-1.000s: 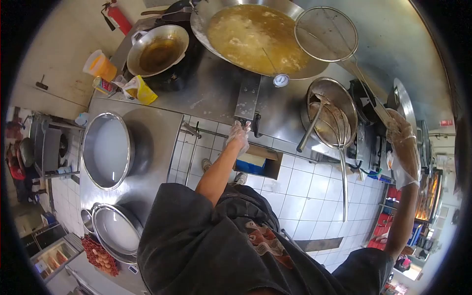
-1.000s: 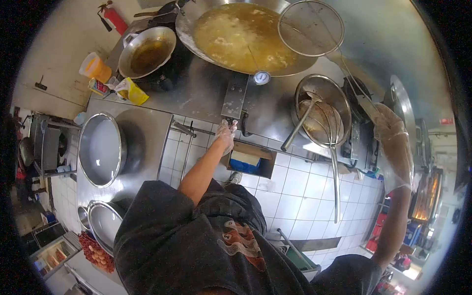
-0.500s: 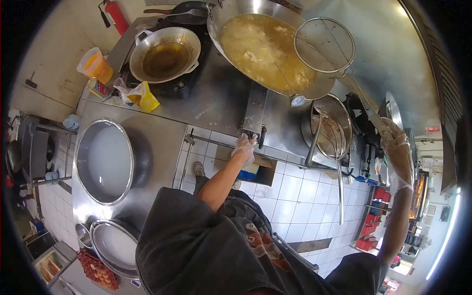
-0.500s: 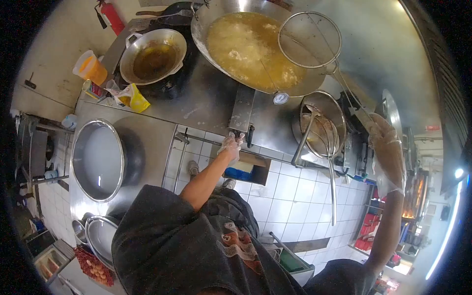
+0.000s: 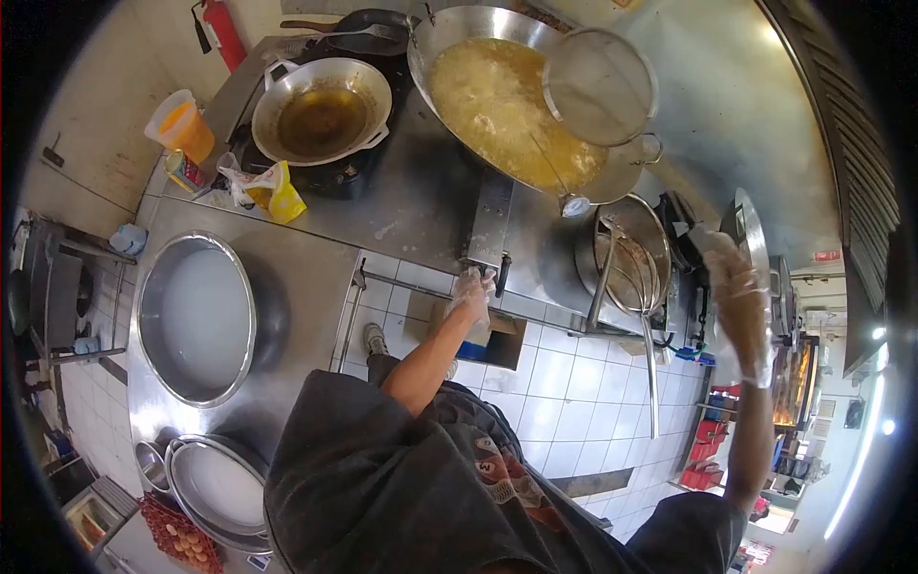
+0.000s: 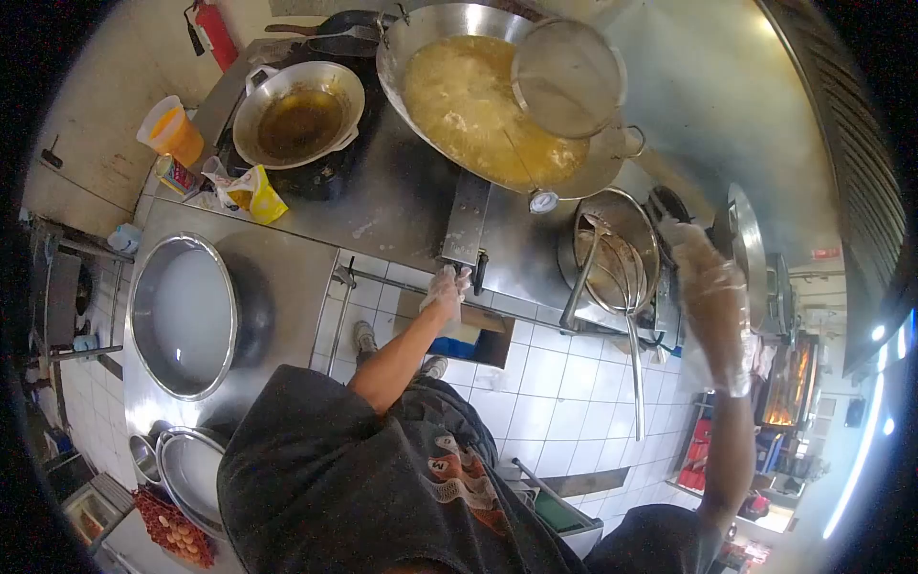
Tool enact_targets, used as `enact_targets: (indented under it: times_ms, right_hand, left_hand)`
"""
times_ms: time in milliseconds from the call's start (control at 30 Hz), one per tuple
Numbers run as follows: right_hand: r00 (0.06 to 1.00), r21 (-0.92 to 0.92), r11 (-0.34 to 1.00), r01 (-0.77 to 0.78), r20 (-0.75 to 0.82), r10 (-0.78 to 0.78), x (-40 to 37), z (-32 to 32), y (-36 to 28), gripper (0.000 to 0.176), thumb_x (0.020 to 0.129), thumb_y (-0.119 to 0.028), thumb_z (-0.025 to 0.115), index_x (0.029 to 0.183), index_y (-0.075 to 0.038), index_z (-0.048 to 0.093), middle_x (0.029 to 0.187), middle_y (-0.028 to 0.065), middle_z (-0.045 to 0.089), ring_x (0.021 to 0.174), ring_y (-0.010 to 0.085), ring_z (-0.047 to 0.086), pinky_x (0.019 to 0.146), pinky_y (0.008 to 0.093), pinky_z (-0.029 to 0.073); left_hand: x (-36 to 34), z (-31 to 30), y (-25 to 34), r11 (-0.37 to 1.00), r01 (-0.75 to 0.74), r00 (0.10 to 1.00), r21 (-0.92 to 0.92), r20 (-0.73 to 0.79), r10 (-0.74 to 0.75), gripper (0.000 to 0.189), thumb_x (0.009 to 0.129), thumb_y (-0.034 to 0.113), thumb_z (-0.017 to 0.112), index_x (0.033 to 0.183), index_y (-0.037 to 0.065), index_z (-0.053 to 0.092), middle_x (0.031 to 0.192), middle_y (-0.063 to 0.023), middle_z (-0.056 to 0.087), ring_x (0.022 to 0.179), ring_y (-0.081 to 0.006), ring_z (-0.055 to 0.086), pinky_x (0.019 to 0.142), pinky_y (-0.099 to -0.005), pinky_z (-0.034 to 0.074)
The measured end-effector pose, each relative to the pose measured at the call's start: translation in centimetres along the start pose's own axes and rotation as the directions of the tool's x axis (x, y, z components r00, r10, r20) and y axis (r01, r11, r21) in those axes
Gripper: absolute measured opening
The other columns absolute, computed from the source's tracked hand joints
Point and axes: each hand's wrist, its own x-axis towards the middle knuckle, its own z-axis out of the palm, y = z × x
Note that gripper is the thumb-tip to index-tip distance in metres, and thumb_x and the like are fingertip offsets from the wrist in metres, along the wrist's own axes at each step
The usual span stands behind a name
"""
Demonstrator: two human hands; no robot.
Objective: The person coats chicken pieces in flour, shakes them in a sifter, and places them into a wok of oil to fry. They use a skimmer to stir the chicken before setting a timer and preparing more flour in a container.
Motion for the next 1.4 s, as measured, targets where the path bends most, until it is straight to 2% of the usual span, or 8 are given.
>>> enact_targets:
  times_ms: [67, 233, 267, 700, 967, 1067, 1200, 1400]
  right_hand:
    - [0.999, -0.050, 0.999, -0.013, 0.032, 0.015, -0.5, 1.5, 0.1, 0.028, 0.094, -0.031, 0.058, 0.109, -0.010, 0.069, 0.078, 0.0149, 0.069, 0.057, 0.0254, 0.060, 0.056, 0.0376, 0.048]
    - [0.984, -0.143, 0.986, -0.087, 0.140, 0.107, -1.6, 2.1, -6.9, 0.023, 0.092, -0.016, 0.055, 0.104, 0.001, 0.066, 0.074, 0.0229, 0.063, 0.063, 0.0396, 0.060, 0.052, 0.0451, 0.046]
    - [0.988, -0.252, 0.964, 0.085, 0.144, -0.049, -2.0, 2.5, -6.7, 0.023, 0.091, -0.014, 0.054, 0.106, 0.001, 0.064, 0.070, 0.0223, 0.060, 0.060, 0.0392, 0.058, 0.051, 0.0460, 0.044]
    - [0.733, -0.794, 0.049, 0.606, 0.533, -0.422, -1.0, 5.6, -11.5, 0.057, 0.080, -0.003, 0.055, 0.135, 0.006, 0.041, 0.061, -0.0017, 0.039, 0.054, 0.0087, 0.045, 0.042, 0.0279, 0.035]
    - [0.472, -0.672, -0.660, -0.338, 0.485, -0.736, 5.1, 11.4, -10.9, 0.039, 0.091, -0.008, 0.047, 0.129, -0.006, 0.052, 0.052, -0.0002, 0.044, 0.040, 0.0085, 0.036, 0.035, 0.0251, 0.023]
    - [0.693, -0.895, -0.442, -0.059, 0.282, -0.663, 6.7, 16.3, -9.3, 0.032, 0.091, -0.010, 0.049, 0.122, -0.002, 0.055, 0.064, 0.0048, 0.054, 0.052, 0.0128, 0.053, 0.040, 0.0283, 0.038]
    - [0.947, -0.514, 0.800, 0.311, 0.242, -0.212, 11.2, 16.3, -10.6, 0.020, 0.092, -0.010, 0.049, 0.105, 0.004, 0.055, 0.078, 0.0150, 0.063, 0.069, 0.0270, 0.066, 0.057, 0.0374, 0.054]
    - [0.981, -0.385, 0.922, 0.038, 0.190, 0.038, 15.6, 15.4, -8.9, 0.017, 0.093, -0.014, 0.046, 0.095, 0.001, 0.055, 0.079, 0.0159, 0.063, 0.079, 0.0310, 0.068, 0.067, 0.0403, 0.055]
  left_hand:
    - [4.6, -2.2, -5.1, 0.807, -0.528, 0.849, 0.265, 0.130, 0.513, 0.032, 0.099, 0.038, 0.037, 0.098, 0.012, 0.057, 0.083, 0.0009, 0.066, 0.061, -0.0094, 0.054, 0.050, -0.0250, 0.041]
    - [-0.7, 0.6, 0.6, 0.989, -0.085, 0.993, 0.119, -0.072, 0.094, 0.028, 0.097, 0.033, 0.044, 0.103, 0.009, 0.056, 0.099, -0.0124, 0.063, 0.086, -0.0220, 0.060, 0.072, -0.0348, 0.048]
    - [-0.3, 0.1, -0.2, 0.478, -0.333, 0.857, 0.812, 0.049, 0.514, 0.031, 0.096, 0.032, 0.045, 0.103, 0.004, 0.055, 0.093, -0.0155, 0.062, 0.083, -0.0254, 0.060, 0.072, -0.0369, 0.047]
    - [0.5, 1.2, -1.0, 0.962, -0.248, 0.965, -0.113, -0.115, 0.235, 0.016, 0.096, 0.022, 0.048, 0.094, 0.006, 0.052, 0.076, -0.0052, 0.057, 0.053, -0.0112, 0.050, 0.042, -0.0260, 0.038]
    - [0.3, 1.0, -0.8, 0.936, -0.345, 0.931, 0.075, -0.099, 0.351, 0.013, 0.096, 0.023, 0.048, 0.097, 0.010, 0.049, 0.073, -0.0043, 0.058, 0.048, -0.0096, 0.046, 0.041, -0.0239, 0.035]
    - [-0.4, 1.2, -0.5, 0.944, -0.325, 0.936, 0.066, -0.119, 0.331, 0.013, 0.096, 0.024, 0.049, 0.098, 0.011, 0.048, 0.073, -0.0053, 0.059, 0.048, -0.0101, 0.046, 0.041, -0.0241, 0.036]
    - [-0.1, 0.8, -0.5, 0.918, -0.316, 0.933, 0.238, -0.095, 0.346, 0.019, 0.095, 0.026, 0.048, 0.093, 0.008, 0.052, 0.073, -0.0060, 0.059, 0.052, -0.0121, 0.051, 0.045, -0.0274, 0.041]
    - [3.2, -0.2, -3.2, 0.927, -0.326, 0.923, 0.187, -0.151, 0.355, 0.024, 0.096, 0.028, 0.046, 0.098, 0.005, 0.053, 0.078, -0.0114, 0.065, 0.054, -0.0163, 0.058, 0.048, -0.0289, 0.046]
